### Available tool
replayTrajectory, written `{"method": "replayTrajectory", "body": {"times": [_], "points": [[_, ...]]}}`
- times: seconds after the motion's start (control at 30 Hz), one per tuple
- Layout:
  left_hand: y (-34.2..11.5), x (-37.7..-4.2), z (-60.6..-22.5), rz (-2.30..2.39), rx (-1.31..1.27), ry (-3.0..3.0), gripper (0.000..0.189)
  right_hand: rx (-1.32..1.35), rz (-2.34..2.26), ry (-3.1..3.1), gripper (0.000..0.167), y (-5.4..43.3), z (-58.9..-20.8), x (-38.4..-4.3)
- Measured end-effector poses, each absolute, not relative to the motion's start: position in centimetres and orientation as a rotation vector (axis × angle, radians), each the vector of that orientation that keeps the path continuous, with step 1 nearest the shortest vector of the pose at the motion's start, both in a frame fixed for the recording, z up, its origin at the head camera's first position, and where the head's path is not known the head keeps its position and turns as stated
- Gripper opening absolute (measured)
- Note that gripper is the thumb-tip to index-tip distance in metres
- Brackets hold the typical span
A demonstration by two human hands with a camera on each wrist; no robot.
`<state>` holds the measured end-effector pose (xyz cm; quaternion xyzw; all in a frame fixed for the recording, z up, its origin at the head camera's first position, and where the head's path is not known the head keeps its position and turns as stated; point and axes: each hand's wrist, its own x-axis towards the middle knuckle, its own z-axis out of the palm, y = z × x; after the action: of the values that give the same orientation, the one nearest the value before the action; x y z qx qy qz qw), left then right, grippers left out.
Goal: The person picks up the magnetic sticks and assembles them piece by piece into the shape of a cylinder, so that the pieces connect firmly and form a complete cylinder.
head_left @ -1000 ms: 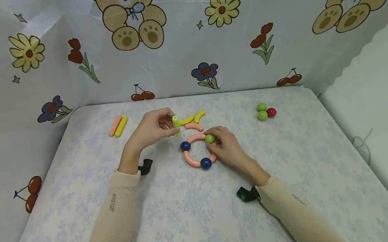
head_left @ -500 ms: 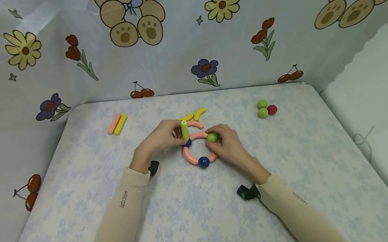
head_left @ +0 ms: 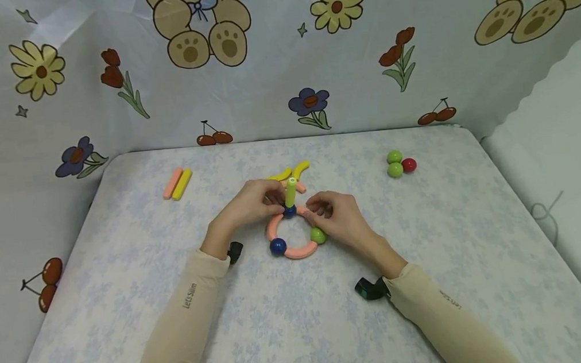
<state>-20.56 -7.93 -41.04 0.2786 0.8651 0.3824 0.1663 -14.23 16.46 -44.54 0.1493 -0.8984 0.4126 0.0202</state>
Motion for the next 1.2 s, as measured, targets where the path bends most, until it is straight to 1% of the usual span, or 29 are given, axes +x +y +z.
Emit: {"method": "replayTrajectory", "body": {"times": [0.13, 0.27, 0.37, 0.47, 0.53, 0.67, 0.73, 0.87, 1.03, 1.1, 1.2], "points": [[-6.8, -20.2, -41.5, 1.111, 0.872, 2.429, 0.015, 0.519, 1.321, -2.804, 0.034, 16.5, -44.3, -14.3], [-6.2, -19.9, -41.6, 1.137, 0.902, 2.412, 0.017, 0.550, 1.339, -2.841, 0.036, 16.5, -44.2, -14.2], [-7.2, -20.2, -41.0, 1.139, 0.856, 2.485, 0.014, 0.602, 1.331, -2.837, 0.035, 16.5, -44.2, -14.2], [-9.7, -20.9, -39.9, 1.133, 0.705, 2.682, 0.009, 0.647, 1.321, -2.819, 0.032, 16.5, -44.2, -14.2], [-11.9, -21.3, -39.2, 1.114, 0.505, 2.867, 0.005, 0.655, 1.298, -2.813, 0.030, 16.5, -44.2, -14.2], [-16.7, -21.7, -39.0, 1.016, 0.062, 3.136, 0.011, 0.618, 1.231, -2.814, 0.029, 16.9, -44.2, -14.3], [-18.4, -21.8, -39.3, 0.954, -0.086, 3.171, 0.018, 0.586, 1.194, -2.826, 0.030, 17.3, -44.2, -14.4], [-19.7, -22.1, -40.0, 0.887, -0.222, 3.132, 0.030, 0.503, 1.135, -2.856, 0.031, 18.4, -44.0, -14.8], [-20.0, -22.5, -40.6, 0.907, -0.307, 3.110, 0.037, 0.373, 1.079, -2.895, 0.031, 20.1, -43.7, -15.6], [-20.1, -22.5, -40.8, 0.919, -0.353, 3.094, 0.038, 0.326, 1.060, -2.896, 0.031, 20.7, -43.7, -15.9], [-20.5, -22.6, -41.2, 0.908, -0.399, 3.067, 0.036, 0.278, 1.047, -2.885, 0.029, 21.4, -43.6, -16.3]]}}
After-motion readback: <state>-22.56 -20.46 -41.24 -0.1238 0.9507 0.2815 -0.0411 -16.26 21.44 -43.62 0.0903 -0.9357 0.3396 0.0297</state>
